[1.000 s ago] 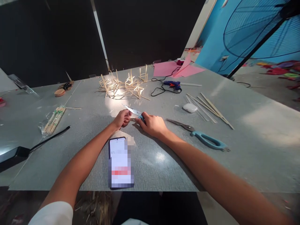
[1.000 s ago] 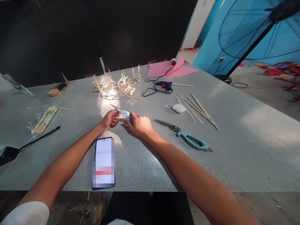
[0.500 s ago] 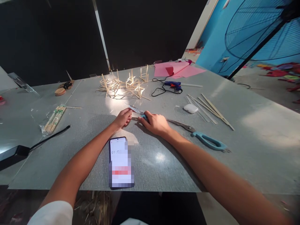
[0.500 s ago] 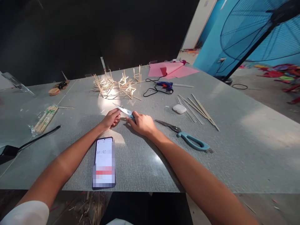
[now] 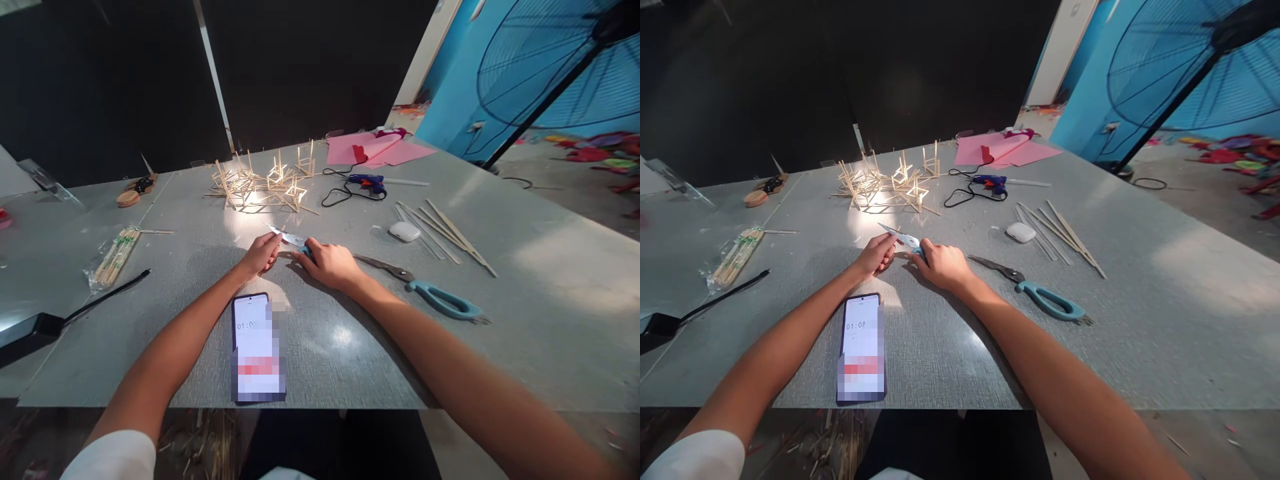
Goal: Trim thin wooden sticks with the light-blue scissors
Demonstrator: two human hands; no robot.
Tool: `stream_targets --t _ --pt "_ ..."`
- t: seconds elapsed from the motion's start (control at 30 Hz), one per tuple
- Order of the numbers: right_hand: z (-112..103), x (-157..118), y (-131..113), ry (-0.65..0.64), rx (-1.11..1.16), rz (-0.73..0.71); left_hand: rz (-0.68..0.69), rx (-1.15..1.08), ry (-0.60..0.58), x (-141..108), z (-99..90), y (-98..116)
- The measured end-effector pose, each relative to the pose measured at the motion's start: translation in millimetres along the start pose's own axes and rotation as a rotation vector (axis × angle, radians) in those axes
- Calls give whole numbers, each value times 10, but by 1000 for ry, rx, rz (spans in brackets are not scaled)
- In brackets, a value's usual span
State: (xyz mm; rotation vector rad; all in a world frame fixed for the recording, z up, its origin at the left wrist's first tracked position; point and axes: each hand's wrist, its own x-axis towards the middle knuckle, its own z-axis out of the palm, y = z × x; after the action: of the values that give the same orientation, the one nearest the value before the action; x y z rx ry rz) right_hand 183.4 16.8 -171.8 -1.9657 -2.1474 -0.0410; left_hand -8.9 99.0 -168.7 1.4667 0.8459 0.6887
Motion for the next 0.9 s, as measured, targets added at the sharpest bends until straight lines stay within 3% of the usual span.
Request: stream_targets --t 0.37,0.57,0.9 --pt "10 -17 -99 13 -6 60 -2 -24 17 21 27 31" --pt "5 79 22 64 137 322 8 15 47 14 69 47" --pt "24 8 69 38 84 94 -88 -142 -27 -36 0 155"
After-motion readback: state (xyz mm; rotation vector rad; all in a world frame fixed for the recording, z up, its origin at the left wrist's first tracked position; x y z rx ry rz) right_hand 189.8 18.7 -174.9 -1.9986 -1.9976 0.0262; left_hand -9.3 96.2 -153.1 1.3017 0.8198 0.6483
